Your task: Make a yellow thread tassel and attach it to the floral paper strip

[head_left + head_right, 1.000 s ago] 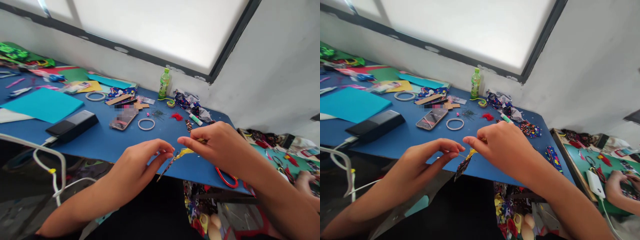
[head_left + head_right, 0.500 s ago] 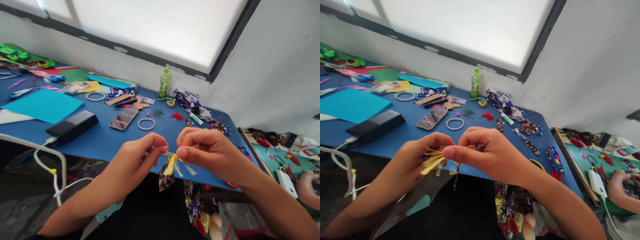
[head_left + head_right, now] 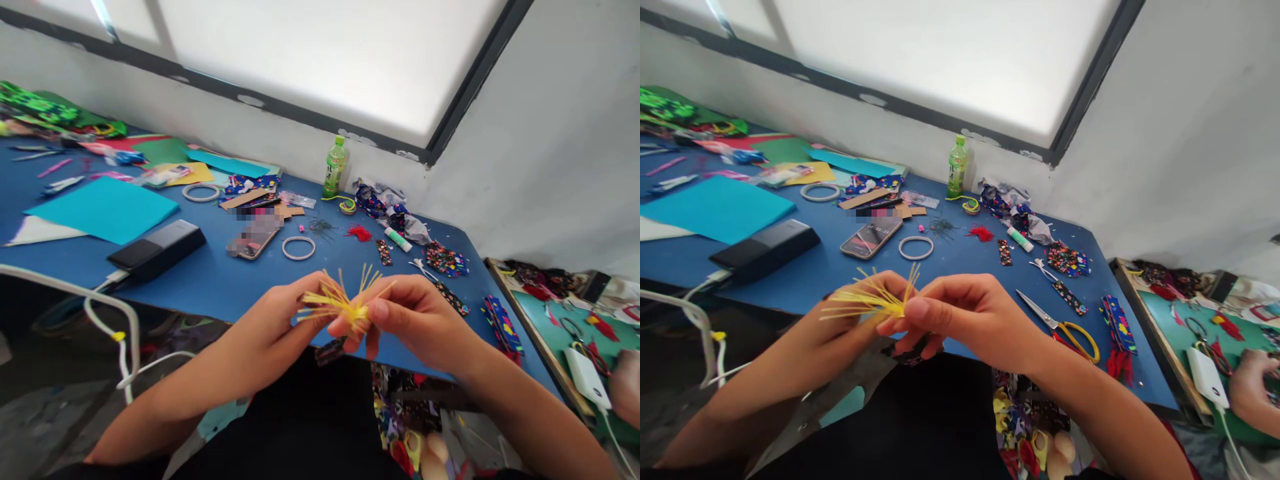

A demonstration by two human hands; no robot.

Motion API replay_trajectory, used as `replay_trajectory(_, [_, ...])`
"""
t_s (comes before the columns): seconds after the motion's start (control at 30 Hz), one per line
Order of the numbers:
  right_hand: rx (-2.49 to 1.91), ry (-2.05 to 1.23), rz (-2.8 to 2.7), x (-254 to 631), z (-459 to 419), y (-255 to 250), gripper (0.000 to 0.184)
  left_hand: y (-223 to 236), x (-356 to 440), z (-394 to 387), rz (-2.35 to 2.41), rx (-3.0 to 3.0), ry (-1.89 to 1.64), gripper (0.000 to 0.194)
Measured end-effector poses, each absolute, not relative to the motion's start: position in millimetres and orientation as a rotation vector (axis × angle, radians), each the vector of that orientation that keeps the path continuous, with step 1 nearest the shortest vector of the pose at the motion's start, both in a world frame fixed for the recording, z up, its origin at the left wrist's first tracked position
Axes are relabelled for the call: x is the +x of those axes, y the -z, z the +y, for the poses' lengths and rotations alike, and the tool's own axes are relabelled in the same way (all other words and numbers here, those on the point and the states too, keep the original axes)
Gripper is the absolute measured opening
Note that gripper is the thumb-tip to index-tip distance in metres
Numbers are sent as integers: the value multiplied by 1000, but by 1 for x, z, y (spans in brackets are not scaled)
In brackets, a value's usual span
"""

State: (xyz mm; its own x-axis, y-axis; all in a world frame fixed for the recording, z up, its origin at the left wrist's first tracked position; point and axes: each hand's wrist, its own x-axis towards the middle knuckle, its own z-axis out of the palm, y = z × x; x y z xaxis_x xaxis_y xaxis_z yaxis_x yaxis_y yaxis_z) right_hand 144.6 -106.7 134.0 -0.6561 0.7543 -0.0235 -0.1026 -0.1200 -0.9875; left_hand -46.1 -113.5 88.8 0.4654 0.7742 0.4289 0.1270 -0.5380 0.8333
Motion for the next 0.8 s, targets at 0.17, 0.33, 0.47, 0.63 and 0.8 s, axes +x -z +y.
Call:
replay_trajectory(0.17, [-742, -1684, -1592, 151, -109, -128, 16, -89, -50, -117, 850, 1999, -1229, 11])
replay_trajectory(0.33, [-757, -1512, -1654, 157, -108, -119, 15, -85, -49, -119, 801, 1954, -1249, 13])
replay_trajectory(0.47, [-763, -1456, -1709, 161, -108, -114, 15, -80, -45, -117, 817, 1912, -1237, 16])
replay_trajectory(0.63, [-814, -1266, -1898, 169, -109, -112, 34, -75, -42, -116, 761, 1708, -1194, 14])
replay_trajectory(0.8, [-729, -1237, -1912, 167, -115, -96, 58, -74, -38, -118, 788, 1589, -1117, 16])
